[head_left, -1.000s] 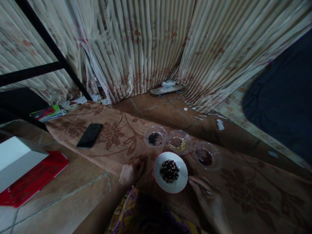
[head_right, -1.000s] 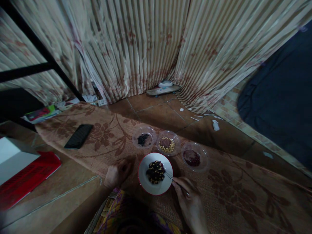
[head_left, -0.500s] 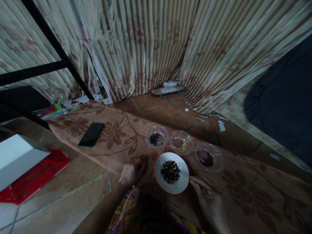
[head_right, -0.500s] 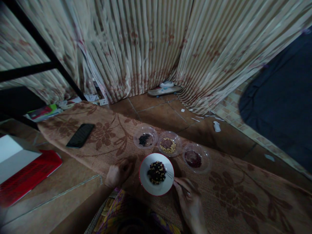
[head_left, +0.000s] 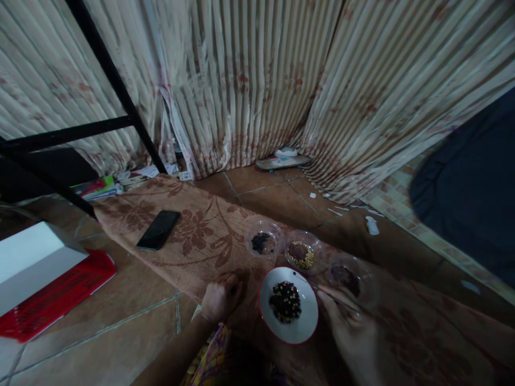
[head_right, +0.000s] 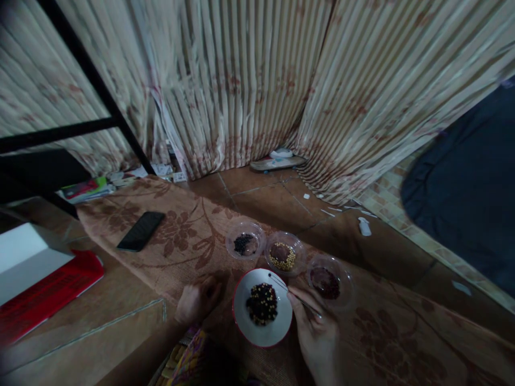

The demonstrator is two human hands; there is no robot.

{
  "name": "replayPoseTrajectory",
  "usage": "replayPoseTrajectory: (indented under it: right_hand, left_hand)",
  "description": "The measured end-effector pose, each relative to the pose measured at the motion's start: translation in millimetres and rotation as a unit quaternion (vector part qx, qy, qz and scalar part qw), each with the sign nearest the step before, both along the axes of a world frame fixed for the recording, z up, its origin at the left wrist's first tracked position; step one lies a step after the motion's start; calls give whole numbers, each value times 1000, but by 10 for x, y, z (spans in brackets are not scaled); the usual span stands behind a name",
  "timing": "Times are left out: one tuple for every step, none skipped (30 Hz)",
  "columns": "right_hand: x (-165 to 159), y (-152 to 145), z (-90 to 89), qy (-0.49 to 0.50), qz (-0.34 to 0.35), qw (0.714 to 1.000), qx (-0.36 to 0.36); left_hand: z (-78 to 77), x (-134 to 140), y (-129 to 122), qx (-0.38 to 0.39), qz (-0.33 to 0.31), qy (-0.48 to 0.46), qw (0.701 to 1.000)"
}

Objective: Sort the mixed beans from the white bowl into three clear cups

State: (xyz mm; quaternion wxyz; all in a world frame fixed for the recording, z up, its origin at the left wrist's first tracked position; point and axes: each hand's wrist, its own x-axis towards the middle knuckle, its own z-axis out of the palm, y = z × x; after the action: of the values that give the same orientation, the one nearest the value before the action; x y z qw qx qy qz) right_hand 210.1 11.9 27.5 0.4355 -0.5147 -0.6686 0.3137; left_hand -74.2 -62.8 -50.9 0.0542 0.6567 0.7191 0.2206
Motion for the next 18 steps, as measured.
replayPoseTrajectory:
  right_hand:
    - [-98, 89, 19, 12, -4, 1000, 14]
    - [-204, 177, 39, 18, -4, 1000, 21]
    - [-311, 260, 60, 28, -2, 999, 26]
    - [-414, 332, 78, 41, 2, 999, 25]
    - [-504, 390, 93, 53, 7, 998, 18]
    - [-577, 432, 102, 64, 7, 998, 11]
    - [-628, 458, 103, 71, 6, 997, 4]
    - [-658, 469, 97, 76, 3, 997, -3]
    - [-665, 467, 84, 77, -4, 997, -8]
    - [-654, 453, 68, 77, -12, 997, -10]
    - [-626, 429, 51, 76, -23, 997, -12]
    - [-587, 397, 36, 74, -34, 997, -13]
    - [-539, 356, 24, 72, -46, 996, -15]
    - [-486, 306, 15, 68, -55, 996, -22]
    - [-428, 249, 9, 63, -62, 996, -32]
    - [-367, 185, 3, 58, -68, 995, -42]
    - [-303, 115, -5, 54, -74, 994, -53]
    - [-234, 39, -18, 51, -80, 993, -65]
  left_hand:
    - [9, 2, -5, -2, -1, -2, 1000]
    - [16, 4, -10, -4, -1, -5, 1000]
    - [21, 5, -14, -5, 0, -9, 1000]
    - [23, 5, -18, -4, 2, -13, 1000]
    - [22, 5, -20, -3, 2, -19, 1000]
    - [18, 4, -22, -1, 0, -24, 1000]
    - [12, 4, -23, 2, -2, -29, 1000]
    - [5, 4, -24, 3, -3, -32, 999]
    - [-1, 4, -24, 3, -3, -33, 999]
    - [-4, 6, -25, 1, -1, -32, 999]
    - [-5, 8, -26, 0, 3, -28, 1000]
    - [-3, 10, -28, -1, 7, -24, 1000]
    - [2, 12, -29, -2, 9, -19, 1000]
    - [8, 13, -30, -3, 10, -14, 1000]
    - [15, 13, -31, -4, 10, -11, 1000]
    - [20, 12, -30, -6, 9, -8, 1000]
    - [24, 10, -28, -8, 9, -7, 1000]
    - [26, 8, -25, -10, 7, -8, 1000]
